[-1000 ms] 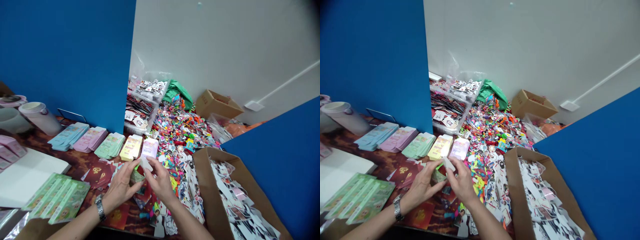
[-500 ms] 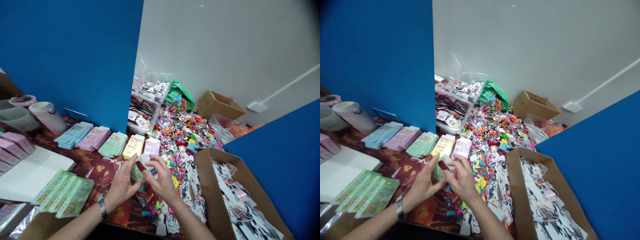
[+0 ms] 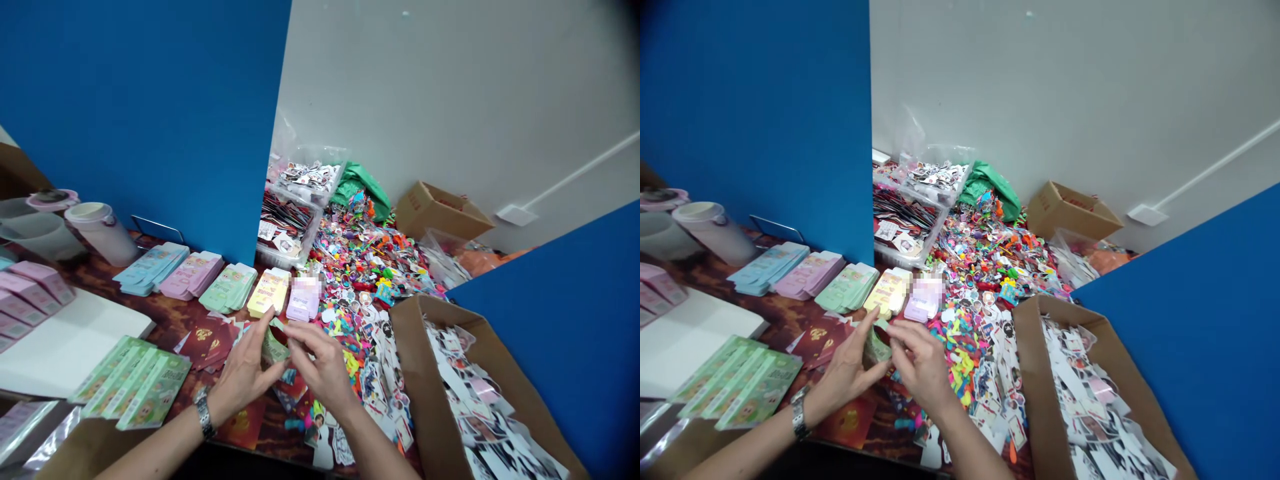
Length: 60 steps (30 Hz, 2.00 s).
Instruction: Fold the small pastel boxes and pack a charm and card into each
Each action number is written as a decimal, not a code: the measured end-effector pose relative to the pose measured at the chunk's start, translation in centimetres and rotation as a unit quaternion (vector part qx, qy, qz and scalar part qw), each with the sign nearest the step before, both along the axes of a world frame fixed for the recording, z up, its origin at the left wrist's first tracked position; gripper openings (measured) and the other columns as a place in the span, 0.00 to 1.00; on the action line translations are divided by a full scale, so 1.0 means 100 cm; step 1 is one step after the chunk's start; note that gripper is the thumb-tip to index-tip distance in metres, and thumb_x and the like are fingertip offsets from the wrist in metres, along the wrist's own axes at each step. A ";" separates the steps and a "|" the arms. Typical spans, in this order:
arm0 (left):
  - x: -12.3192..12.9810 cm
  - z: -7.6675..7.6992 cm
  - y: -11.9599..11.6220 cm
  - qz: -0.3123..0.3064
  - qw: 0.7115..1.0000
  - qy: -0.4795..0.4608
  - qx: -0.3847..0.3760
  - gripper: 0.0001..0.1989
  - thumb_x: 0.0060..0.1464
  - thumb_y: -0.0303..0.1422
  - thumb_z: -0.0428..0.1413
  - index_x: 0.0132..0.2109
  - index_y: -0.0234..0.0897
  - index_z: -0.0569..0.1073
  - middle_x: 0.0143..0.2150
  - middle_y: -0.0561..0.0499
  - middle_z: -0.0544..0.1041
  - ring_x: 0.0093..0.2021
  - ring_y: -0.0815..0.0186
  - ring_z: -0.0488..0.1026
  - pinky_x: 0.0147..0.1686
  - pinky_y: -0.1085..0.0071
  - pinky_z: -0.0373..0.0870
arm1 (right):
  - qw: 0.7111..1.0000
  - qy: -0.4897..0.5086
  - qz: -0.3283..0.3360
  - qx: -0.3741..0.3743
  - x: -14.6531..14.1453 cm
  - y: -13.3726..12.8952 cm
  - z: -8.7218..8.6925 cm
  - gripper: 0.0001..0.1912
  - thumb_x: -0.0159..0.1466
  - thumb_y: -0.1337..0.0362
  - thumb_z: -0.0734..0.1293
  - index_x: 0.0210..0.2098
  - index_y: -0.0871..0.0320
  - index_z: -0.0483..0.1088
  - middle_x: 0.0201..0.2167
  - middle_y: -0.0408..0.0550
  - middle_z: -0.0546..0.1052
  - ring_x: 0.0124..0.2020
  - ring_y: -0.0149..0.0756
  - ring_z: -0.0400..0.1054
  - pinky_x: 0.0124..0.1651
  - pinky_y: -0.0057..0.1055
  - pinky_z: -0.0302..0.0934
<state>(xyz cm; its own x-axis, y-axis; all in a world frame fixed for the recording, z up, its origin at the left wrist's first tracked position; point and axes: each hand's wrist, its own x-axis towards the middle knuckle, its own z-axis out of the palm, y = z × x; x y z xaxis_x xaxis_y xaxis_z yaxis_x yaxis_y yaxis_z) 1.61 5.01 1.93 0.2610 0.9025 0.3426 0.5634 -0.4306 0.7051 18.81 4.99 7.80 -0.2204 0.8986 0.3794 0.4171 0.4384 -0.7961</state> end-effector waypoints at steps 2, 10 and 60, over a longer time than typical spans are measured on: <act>0.000 0.001 0.000 -0.006 1.000 0.011 -0.005 0.42 0.59 0.36 0.54 0.71 0.43 0.39 0.66 0.39 0.62 0.64 0.52 0.64 0.59 0.56 0.64 | 1.000 -0.001 -0.001 -0.019 -0.001 0.001 0.003 0.12 0.66 0.68 0.65 0.46 0.52 0.77 0.44 0.48 0.79 0.45 0.36 0.75 0.47 0.31 0.70; 0.002 0.002 -0.005 0.017 0.997 0.077 -0.011 0.47 0.58 0.36 0.53 0.71 0.40 0.27 0.56 0.38 0.68 0.54 0.51 0.70 0.53 0.53 0.69 | 0.999 -0.036 -0.018 -0.005 -0.008 -0.001 0.000 0.14 0.64 0.74 0.63 0.42 0.53 0.76 0.39 0.47 0.80 0.43 0.37 0.74 0.47 0.33 0.70; -0.077 -0.027 0.136 0.194 0.912 0.360 -0.046 0.47 0.52 0.51 0.55 0.65 0.15 0.53 0.51 0.25 0.71 0.52 0.40 0.70 0.46 0.56 0.67 | 0.988 -0.135 0.075 0.018 -0.035 -0.038 -0.071 0.24 0.66 0.72 0.61 0.60 0.54 0.63 0.52 0.50 0.75 0.53 0.40 0.69 0.58 0.39 0.65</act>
